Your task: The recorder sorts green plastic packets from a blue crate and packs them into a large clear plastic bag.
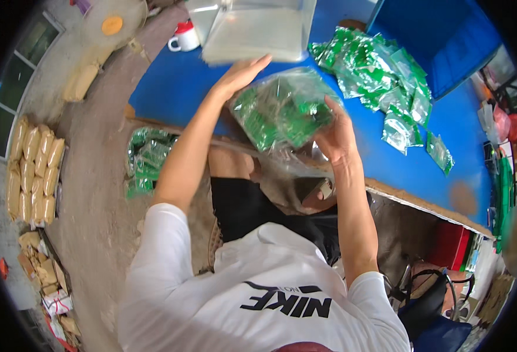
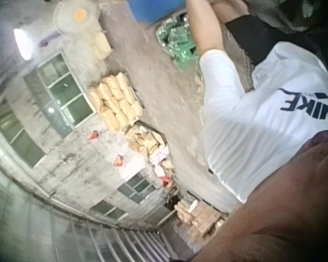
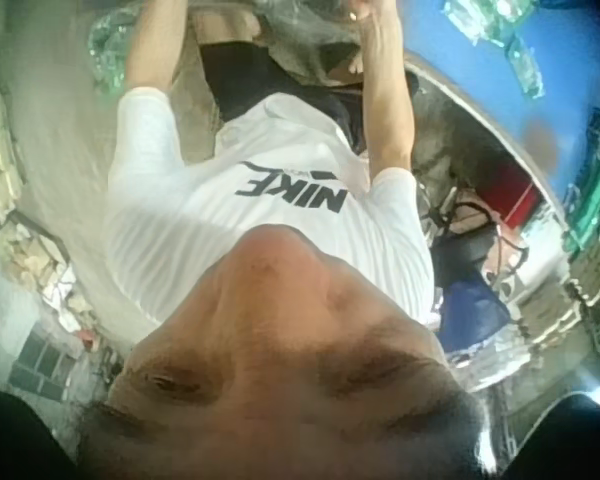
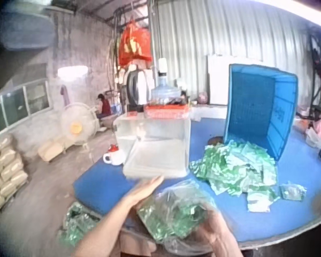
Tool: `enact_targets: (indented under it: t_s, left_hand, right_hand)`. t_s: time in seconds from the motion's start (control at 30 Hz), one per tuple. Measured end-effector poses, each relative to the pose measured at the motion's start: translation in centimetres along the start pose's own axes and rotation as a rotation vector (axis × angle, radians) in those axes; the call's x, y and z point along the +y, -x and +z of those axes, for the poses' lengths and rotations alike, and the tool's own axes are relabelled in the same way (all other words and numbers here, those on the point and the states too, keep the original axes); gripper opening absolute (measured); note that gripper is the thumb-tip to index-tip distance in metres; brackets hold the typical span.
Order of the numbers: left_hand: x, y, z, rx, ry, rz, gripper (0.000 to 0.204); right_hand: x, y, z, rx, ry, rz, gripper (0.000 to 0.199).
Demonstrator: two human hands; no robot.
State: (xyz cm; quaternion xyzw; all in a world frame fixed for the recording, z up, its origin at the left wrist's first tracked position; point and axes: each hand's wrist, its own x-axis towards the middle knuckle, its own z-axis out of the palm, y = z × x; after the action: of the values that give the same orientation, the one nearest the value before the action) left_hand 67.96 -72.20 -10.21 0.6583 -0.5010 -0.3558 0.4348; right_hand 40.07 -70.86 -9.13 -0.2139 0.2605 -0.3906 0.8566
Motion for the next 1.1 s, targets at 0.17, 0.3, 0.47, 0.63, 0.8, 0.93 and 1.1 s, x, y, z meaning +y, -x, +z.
enact_targets:
  t_s: [0.17, 0.3, 0.47, 0.63, 0.8, 0.93, 1.1]
  left_hand:
    - [1.7, 0.6, 0.2, -0.386, 0.004, -0.257, 0.084]
    - [3.2, 2.9, -1.7, -0.424, 0.085, -0.286, 0.08]
    - [4.1, 6.2, -1.3, -0.271, -0.116, -0.318, 0.076]
    - [4.9, 8.7, -1.4, -0.137, -0.036, -0.316, 0.073]
    - [1.0, 6.5, -0.2, -0.155, 0.093, -0.075, 0.092]
    - [-2.2, 4.4, 0.9, -0.289, 0.294, -0.033, 0.098]
    - [-0.3, 3.9, 3.1, -0.386, 0.347, -0.037, 0.101]
  right_hand:
    - [0.5, -1.9, 2.9, 0.034, -0.202, 0.079, 0.047]
    - [1.4, -2.5, 3.7, -0.188, -0.341, 0.205, 0.048]
    - [3.1, -0.8, 5.4, -0.093, -0.244, 0.104, 0.05]
    - [0.5, -2.4, 0.7, -0.204, 0.334, 0.359, 0.059]
    - [-2.0, -1.5, -2.1, 0.153, 1.175, 0.081, 0.058]
    - [-1.1, -7.2, -6.8, 0.225, 1.417, -0.473, 0.056]
    - [-0.8, -9.6, -6.8, 0.165, 1.323, -0.444, 0.052]
